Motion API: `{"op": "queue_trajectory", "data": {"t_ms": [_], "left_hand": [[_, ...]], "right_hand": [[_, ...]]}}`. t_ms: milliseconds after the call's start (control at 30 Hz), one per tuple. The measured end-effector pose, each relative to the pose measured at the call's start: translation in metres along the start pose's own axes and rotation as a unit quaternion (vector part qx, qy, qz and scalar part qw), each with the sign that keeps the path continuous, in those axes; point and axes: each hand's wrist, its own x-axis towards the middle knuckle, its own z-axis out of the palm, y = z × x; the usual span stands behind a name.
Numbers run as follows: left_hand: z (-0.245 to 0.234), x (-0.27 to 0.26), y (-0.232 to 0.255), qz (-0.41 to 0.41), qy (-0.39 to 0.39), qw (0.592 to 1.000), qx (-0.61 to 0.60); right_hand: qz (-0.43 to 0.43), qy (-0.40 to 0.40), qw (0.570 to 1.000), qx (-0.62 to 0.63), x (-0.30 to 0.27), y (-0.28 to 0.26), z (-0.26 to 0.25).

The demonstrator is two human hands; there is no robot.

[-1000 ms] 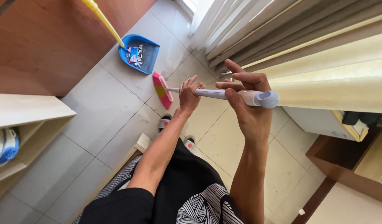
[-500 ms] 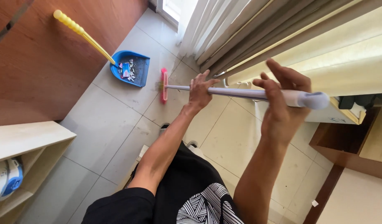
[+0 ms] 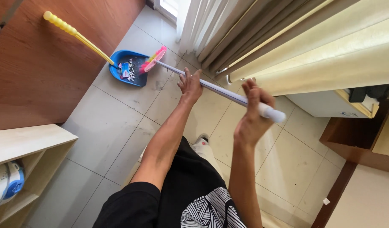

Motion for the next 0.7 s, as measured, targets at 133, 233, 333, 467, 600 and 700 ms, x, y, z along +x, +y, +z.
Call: {"op": "queue_trajectory", "data": {"t_ms": [133, 233, 333, 467, 600, 700], "left_hand": [[0.029, -0.005, 0.004, -0.043, -0.014, 0.999, 0.007], [0.053, -0.015, 0.015, -0.038, 0.008, 0.999, -0.022], [0.069, -0.023, 0.034, -0.049, 0.001, 0.998, -0.029], [0.093, -0.034, 0.060, -0.043, 0.005, 0.998, -0.040], [0.105, -0.048, 0.096, -0.021, -0.007, 0.999, -0.024], [0.120, -0.051, 0.121, 0.002, -0.006, 1.000, -0.022]], "right_hand": [[0.013, -0.050, 0.992, -0.115, -0.007, -0.008, -0.008], [0.029, -0.085, 0.986, -0.138, 0.004, -0.027, -0.025], [0.057, -0.109, 0.977, -0.173, 0.017, -0.054, -0.040], [0.060, -0.125, 0.971, -0.194, 0.031, -0.068, -0.067], [0.028, -0.128, 0.975, -0.181, 0.047, -0.066, -0.109], [0.016, -0.115, 0.986, -0.117, 0.066, -0.067, -0.147]]}}
